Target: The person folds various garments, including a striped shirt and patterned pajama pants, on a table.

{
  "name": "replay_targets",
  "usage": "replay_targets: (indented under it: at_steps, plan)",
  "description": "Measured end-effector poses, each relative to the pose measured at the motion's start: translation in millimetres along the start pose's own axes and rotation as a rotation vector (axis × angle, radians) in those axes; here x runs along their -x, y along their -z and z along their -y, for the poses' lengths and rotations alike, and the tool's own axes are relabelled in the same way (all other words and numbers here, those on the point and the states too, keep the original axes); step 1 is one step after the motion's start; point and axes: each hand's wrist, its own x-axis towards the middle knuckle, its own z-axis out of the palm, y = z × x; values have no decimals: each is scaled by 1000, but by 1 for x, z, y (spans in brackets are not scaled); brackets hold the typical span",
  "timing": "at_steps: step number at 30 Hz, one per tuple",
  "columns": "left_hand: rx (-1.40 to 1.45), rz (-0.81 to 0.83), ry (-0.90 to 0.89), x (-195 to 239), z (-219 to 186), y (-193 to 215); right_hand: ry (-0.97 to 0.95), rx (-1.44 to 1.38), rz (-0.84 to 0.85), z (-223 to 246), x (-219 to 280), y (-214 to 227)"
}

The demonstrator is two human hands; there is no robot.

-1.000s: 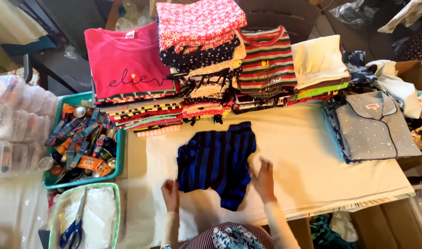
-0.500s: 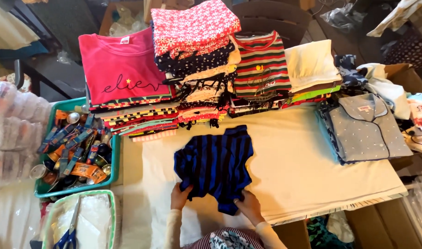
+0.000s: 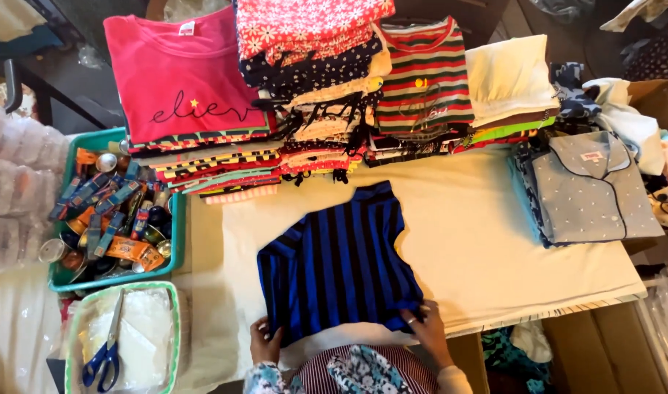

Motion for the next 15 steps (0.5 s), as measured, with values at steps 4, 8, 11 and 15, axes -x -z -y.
replay_targets:
  at_steps: [4, 8, 11, 15]
  plan:
    - [2, -6, 134, 15, -62, 26, 521, 466, 132, -58, -47, 17]
    - [-235, -89, -82, -1, -38, 50, -25, 585, 350, -21, -20, 40]
    - [-512, -198, -366, 9, -76, 48, 354, 932, 201, -93, -70, 61]
    - [-522, -217, -507, 11, -139, 2, 547, 718, -41, -13, -30, 21]
